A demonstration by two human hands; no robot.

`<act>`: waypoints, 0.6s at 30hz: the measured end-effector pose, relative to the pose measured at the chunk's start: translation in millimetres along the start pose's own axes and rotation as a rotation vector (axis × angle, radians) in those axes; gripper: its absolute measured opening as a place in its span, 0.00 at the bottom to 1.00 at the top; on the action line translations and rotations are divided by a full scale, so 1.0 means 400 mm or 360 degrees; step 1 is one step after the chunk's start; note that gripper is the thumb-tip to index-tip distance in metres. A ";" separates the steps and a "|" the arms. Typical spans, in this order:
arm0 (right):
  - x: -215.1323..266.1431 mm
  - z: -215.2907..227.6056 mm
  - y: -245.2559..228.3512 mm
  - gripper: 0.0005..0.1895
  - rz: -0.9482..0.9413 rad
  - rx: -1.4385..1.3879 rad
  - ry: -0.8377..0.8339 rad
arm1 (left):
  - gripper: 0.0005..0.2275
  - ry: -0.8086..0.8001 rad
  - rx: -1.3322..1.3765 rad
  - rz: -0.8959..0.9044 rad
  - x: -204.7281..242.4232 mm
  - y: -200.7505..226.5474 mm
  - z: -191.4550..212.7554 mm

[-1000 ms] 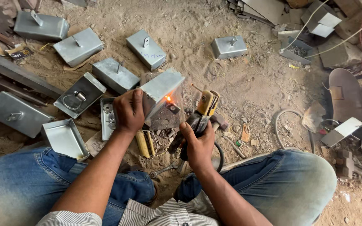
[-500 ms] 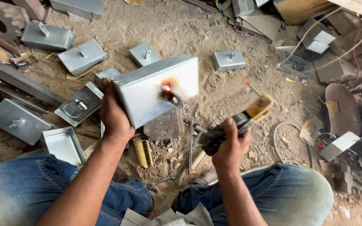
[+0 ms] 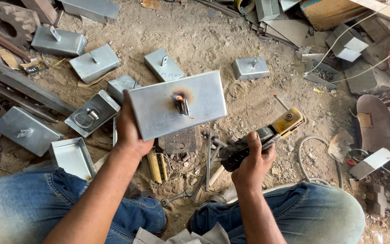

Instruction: The person assembles metal boxes by hand and using tools. They hammer metal components into place, fit metal lids and latches, and use a welder to secure the joints while working on the floor.

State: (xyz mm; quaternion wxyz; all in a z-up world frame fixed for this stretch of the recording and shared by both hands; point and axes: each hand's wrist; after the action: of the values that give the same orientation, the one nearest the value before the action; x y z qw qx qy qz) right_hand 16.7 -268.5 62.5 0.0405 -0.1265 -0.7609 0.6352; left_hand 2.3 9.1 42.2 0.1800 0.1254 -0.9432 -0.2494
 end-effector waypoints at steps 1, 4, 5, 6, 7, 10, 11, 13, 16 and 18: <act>0.001 -0.002 0.001 0.17 -0.0008 0.0016 0.0003 | 0.29 0.0047 -0.0047 0.0067 -0.017 -0.011 0.013; 0.003 -0.004 0.006 0.18 -0.0003 0.0057 0.0003 | 0.30 0.0208 -0.0114 0.0196 -0.075 -0.060 0.066; 0.005 -0.002 0.009 0.18 0.0016 0.0066 -0.0006 | 0.30 0.0267 -0.0123 0.0227 -0.093 -0.079 0.091; 0.008 -0.001 0.013 0.18 0.0031 0.0075 -0.0018 | 0.29 0.0403 -0.0162 0.0263 -0.108 -0.093 0.119; 0.011 0.001 0.017 0.19 0.0029 0.0080 -0.0019 | 0.29 0.0540 -0.0202 0.0299 -0.123 -0.106 0.145; 0.011 0.006 0.030 0.20 0.0012 0.0103 -0.0026 | 0.28 0.0647 -0.0172 0.0304 -0.169 -0.133 0.202; 0.012 0.008 0.035 0.20 -0.0013 0.0115 -0.0036 | 0.27 0.0637 -0.0139 0.0287 -0.177 -0.138 0.215; 0.009 0.009 0.045 0.20 -0.0057 0.0151 -0.0063 | 0.26 0.0847 -0.0149 0.0256 -0.192 -0.148 0.228; 0.013 0.002 0.065 0.20 -0.0091 0.0236 -0.0179 | 0.27 0.1020 -0.0239 0.0243 -0.205 -0.160 0.238; 0.020 -0.008 0.078 0.20 -0.0055 0.0322 -0.0356 | 0.29 0.1087 -0.0307 0.0267 -0.210 -0.167 0.244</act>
State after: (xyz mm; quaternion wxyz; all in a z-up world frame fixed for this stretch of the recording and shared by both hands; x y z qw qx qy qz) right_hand 14.3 -258.3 31.8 -0.0210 -0.0373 -0.6947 0.7180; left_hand 48.8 21.8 -94.7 0.5155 0.1062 -0.8079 -0.2653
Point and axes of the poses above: each hand's wrist, its own x-axis away from the middle knuckle, its own z-axis out of the back of the hand, y = z × x, and after that the axes turned 13 degrees about x, right-handed
